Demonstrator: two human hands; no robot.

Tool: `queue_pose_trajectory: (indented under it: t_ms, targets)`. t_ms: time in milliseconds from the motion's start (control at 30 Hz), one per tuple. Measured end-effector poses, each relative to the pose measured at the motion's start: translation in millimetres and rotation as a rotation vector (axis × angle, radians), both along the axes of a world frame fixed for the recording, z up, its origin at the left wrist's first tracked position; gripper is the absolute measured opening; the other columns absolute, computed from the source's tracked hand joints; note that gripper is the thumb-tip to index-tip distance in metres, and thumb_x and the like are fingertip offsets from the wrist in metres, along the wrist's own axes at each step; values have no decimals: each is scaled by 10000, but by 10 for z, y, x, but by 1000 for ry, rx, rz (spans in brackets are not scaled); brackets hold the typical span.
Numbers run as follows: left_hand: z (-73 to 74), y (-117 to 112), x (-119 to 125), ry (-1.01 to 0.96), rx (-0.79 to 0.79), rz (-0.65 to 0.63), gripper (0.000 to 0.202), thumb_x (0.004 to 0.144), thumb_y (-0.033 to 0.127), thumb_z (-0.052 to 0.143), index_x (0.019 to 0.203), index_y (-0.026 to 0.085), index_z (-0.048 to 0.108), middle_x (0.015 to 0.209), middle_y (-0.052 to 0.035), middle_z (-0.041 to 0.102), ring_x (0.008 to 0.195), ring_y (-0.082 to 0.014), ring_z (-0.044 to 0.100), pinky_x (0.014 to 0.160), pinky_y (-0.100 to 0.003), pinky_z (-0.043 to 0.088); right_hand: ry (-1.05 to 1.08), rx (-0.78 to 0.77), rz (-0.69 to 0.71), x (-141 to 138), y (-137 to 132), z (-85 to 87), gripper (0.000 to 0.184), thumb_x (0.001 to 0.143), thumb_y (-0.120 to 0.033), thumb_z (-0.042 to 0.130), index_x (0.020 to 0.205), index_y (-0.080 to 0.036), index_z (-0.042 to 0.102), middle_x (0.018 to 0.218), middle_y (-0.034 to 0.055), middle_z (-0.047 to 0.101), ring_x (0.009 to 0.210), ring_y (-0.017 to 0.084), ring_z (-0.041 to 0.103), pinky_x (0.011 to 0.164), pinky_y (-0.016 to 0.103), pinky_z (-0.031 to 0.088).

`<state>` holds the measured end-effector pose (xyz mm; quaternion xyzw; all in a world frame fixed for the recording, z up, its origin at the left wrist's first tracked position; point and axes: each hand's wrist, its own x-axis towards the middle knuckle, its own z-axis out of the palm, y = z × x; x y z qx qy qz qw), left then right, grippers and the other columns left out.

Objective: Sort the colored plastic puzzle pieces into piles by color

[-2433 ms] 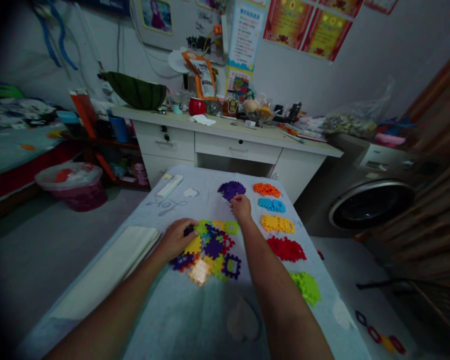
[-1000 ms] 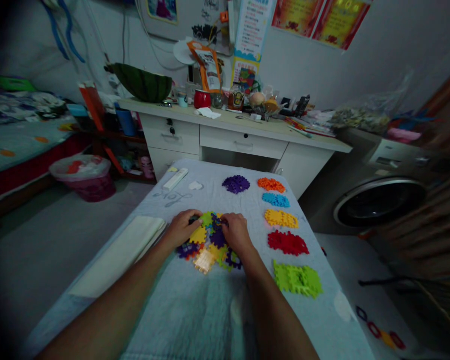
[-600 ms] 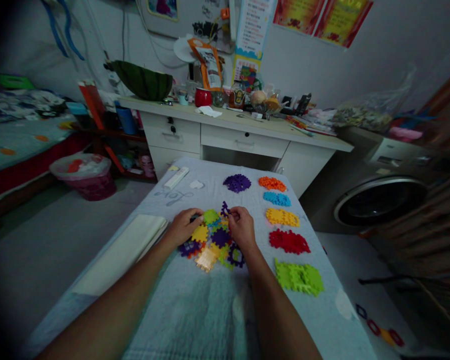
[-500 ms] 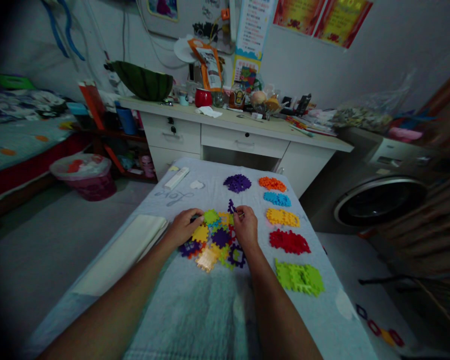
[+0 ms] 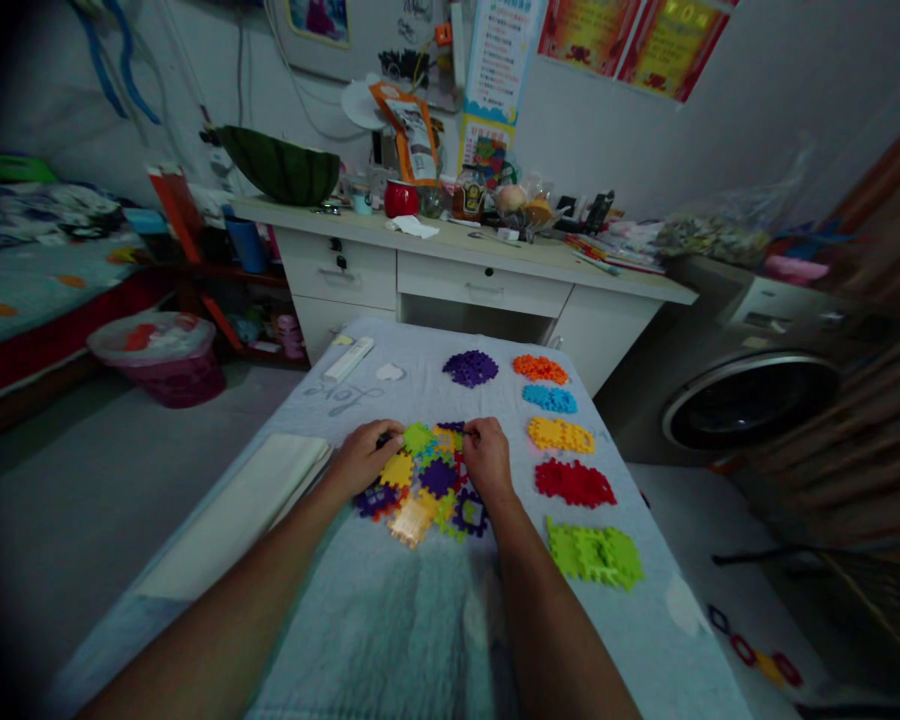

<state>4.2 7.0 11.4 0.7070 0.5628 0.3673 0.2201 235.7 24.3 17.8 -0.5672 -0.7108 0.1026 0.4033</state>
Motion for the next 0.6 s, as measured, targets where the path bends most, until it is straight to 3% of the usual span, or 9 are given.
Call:
queue_pose_trajectory:
  t_ms: [400, 600]
  targets:
    - [-8, 10, -2, 36, -1, 9, 196, 858, 300, 539, 980, 227, 674, 992, -35, 712, 968, -197, 631, 902, -332, 458, 2, -8, -19, -39, 2, 27, 110, 731, -154, 488, 739, -199, 588, 795, 48, 586, 751, 186, 550, 746, 314, 457]
    - [-31, 9, -1, 51, 12, 20, 200, 848, 288, 548, 991, 220, 671, 1013, -43, 711, 983, -210, 627, 907, -346, 453, 75, 38, -83, -32, 89, 139, 114, 725, -187, 496, 731, -196, 610, 778, 47, 601, 712, 177, 557, 713, 301, 457]
